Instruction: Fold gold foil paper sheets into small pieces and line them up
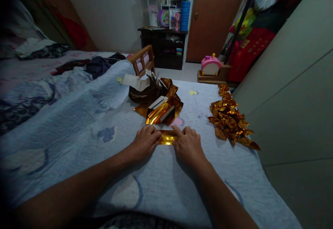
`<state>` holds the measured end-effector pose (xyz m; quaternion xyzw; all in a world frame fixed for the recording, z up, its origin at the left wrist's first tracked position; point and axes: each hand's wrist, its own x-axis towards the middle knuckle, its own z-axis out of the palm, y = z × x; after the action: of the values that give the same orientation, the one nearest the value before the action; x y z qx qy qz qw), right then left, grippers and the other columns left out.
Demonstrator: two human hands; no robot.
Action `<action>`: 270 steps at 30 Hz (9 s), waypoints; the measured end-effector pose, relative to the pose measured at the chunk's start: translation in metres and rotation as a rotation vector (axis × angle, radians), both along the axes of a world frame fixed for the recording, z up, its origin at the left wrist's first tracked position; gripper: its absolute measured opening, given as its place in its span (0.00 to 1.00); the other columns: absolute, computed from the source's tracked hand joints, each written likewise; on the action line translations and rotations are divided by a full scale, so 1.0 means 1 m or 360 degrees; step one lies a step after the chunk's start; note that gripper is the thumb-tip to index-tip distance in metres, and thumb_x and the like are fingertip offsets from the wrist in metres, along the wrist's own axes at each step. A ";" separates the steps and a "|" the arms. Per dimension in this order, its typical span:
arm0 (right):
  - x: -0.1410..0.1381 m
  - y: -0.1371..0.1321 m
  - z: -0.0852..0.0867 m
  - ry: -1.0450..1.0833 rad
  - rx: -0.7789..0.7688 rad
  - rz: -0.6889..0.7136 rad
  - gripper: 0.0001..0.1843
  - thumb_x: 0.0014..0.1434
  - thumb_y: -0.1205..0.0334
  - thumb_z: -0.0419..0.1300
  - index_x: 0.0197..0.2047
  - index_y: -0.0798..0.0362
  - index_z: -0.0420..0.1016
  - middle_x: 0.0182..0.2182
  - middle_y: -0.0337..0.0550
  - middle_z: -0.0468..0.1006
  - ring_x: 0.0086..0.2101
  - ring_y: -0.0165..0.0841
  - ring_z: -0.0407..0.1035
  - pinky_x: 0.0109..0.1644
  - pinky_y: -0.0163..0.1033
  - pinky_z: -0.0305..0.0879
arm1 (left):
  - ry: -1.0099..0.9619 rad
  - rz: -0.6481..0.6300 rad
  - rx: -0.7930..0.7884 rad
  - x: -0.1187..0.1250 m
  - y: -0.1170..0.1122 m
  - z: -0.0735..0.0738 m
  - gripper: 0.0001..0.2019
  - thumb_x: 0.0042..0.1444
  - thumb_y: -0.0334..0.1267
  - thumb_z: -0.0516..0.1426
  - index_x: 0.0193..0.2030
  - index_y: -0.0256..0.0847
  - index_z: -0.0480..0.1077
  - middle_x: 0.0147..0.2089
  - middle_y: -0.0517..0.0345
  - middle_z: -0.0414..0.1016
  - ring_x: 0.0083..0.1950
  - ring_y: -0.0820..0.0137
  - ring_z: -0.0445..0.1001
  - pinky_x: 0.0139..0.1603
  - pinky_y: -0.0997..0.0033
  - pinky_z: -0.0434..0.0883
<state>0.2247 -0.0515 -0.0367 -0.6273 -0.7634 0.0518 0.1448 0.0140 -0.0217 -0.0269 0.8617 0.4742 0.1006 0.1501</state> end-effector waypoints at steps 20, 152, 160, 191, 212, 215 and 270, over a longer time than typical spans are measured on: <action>-0.001 0.012 0.001 0.0353 -0.0024 0.0071 0.14 0.53 0.60 0.67 0.44 0.51 0.74 0.47 0.49 0.74 0.46 0.45 0.63 0.49 0.47 0.57 | -0.0299 0.0000 0.0035 -0.001 0.006 -0.007 0.13 0.56 0.27 0.55 0.48 0.40 0.62 0.49 0.50 0.66 0.52 0.59 0.66 0.57 0.53 0.69; -0.019 0.007 0.014 0.1898 -0.0140 0.0120 0.12 0.59 0.55 0.65 0.45 0.48 0.78 0.35 0.43 0.79 0.35 0.38 0.72 0.41 0.44 0.69 | -0.2005 0.0231 -0.1411 0.017 0.001 0.003 0.22 0.49 0.49 0.70 0.42 0.36 0.72 0.28 0.61 0.72 0.26 0.77 0.66 0.28 0.75 0.64; 0.002 0.010 0.017 0.1154 0.0547 0.0226 0.07 0.64 0.67 0.59 0.38 0.49 0.79 0.38 0.45 0.78 0.37 0.36 0.74 0.43 0.41 0.73 | -0.1699 0.0353 -0.0741 0.008 -0.004 0.011 0.22 0.57 0.42 0.64 0.54 0.43 0.62 0.27 0.71 0.61 0.24 0.78 0.59 0.26 0.78 0.56; 0.012 0.010 0.009 0.0800 0.0391 0.0565 0.26 0.45 0.77 0.56 0.49 0.52 0.74 0.50 0.54 0.77 0.50 0.43 0.75 0.53 0.47 0.74 | -0.0926 -0.0049 0.0040 -0.001 0.006 0.002 0.19 0.56 0.27 0.57 0.54 0.38 0.74 0.53 0.48 0.79 0.54 0.60 0.76 0.58 0.58 0.72; 0.009 0.015 0.003 0.1745 -0.0139 0.0159 0.16 0.58 0.62 0.63 0.50 0.47 0.69 0.49 0.48 0.74 0.43 0.36 0.75 0.43 0.41 0.75 | -0.1826 0.0363 -0.0889 0.004 0.008 0.010 0.16 0.52 0.48 0.68 0.38 0.36 0.82 0.33 0.54 0.80 0.36 0.68 0.73 0.40 0.68 0.70; 0.008 0.015 0.004 0.1927 -0.0336 0.0061 0.22 0.55 0.61 0.65 0.51 0.45 0.64 0.41 0.40 0.75 0.32 0.30 0.73 0.33 0.35 0.71 | -0.1853 0.0377 -0.0913 0.005 0.008 0.012 0.17 0.51 0.49 0.68 0.38 0.36 0.82 0.31 0.55 0.77 0.34 0.70 0.71 0.38 0.70 0.68; 0.005 0.015 0.001 0.1408 -0.0194 0.0131 0.14 0.56 0.64 0.60 0.47 0.50 0.75 0.33 0.38 0.72 0.28 0.30 0.65 0.30 0.36 0.63 | -0.1309 0.0032 -0.0550 0.004 0.006 -0.002 0.11 0.56 0.31 0.59 0.46 0.40 0.77 0.48 0.51 0.77 0.52 0.61 0.74 0.57 0.60 0.70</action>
<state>0.2301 -0.0364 -0.0357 -0.5212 -0.6480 0.3658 0.4179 0.0179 -0.0158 -0.0291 0.7075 0.3933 0.3557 0.4672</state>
